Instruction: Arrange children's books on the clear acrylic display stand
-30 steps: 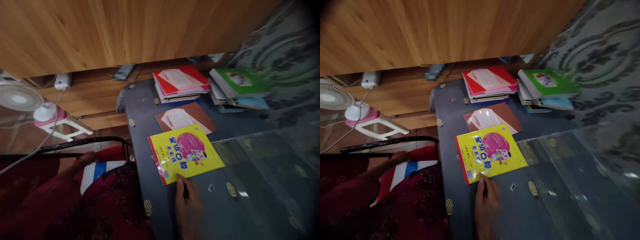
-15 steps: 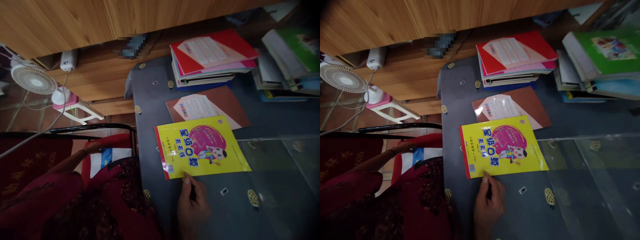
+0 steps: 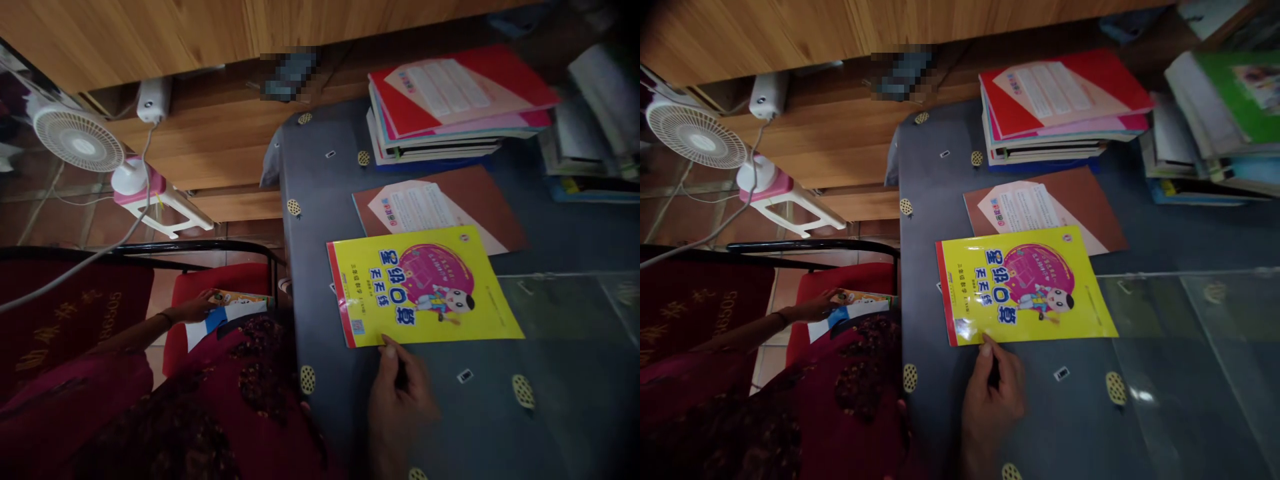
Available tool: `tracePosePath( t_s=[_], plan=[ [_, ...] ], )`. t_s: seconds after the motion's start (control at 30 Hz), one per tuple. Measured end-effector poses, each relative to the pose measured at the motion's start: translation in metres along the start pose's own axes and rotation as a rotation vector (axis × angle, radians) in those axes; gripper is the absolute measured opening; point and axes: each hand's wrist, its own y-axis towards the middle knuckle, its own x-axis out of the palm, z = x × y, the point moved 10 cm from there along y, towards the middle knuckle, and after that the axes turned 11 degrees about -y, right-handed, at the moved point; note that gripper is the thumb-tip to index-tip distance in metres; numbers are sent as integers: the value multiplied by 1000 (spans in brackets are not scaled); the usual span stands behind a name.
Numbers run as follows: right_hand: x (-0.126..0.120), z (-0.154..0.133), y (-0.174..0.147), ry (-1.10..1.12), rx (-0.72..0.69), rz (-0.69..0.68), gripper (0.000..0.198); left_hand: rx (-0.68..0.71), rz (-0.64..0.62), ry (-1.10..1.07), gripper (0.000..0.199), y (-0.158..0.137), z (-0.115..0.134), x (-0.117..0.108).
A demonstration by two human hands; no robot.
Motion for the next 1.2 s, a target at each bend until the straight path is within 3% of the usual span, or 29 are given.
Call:
tracePosePath(
  t_s=[0.2,0.43,0.67,1.03,1.2],
  plan=[
    [-1,-2,0,-35,-24,43,36,-132,62,5,39,26,-11,-7],
    [0,-9,0,-119,-67,73,37,-66,-6,-35,26,34,-13,7],
    [4,-13,-1,-213,-64,54,38,-94,-12,-74,33,56,-26,18],
    [3,-10,-2,-181,-46,75,38,-75,-19,-35,22,47,-13,6],
    [1,-6,-2,-173,11,59,40,-42,-42,-33,37,46,-6,6]
  ],
)
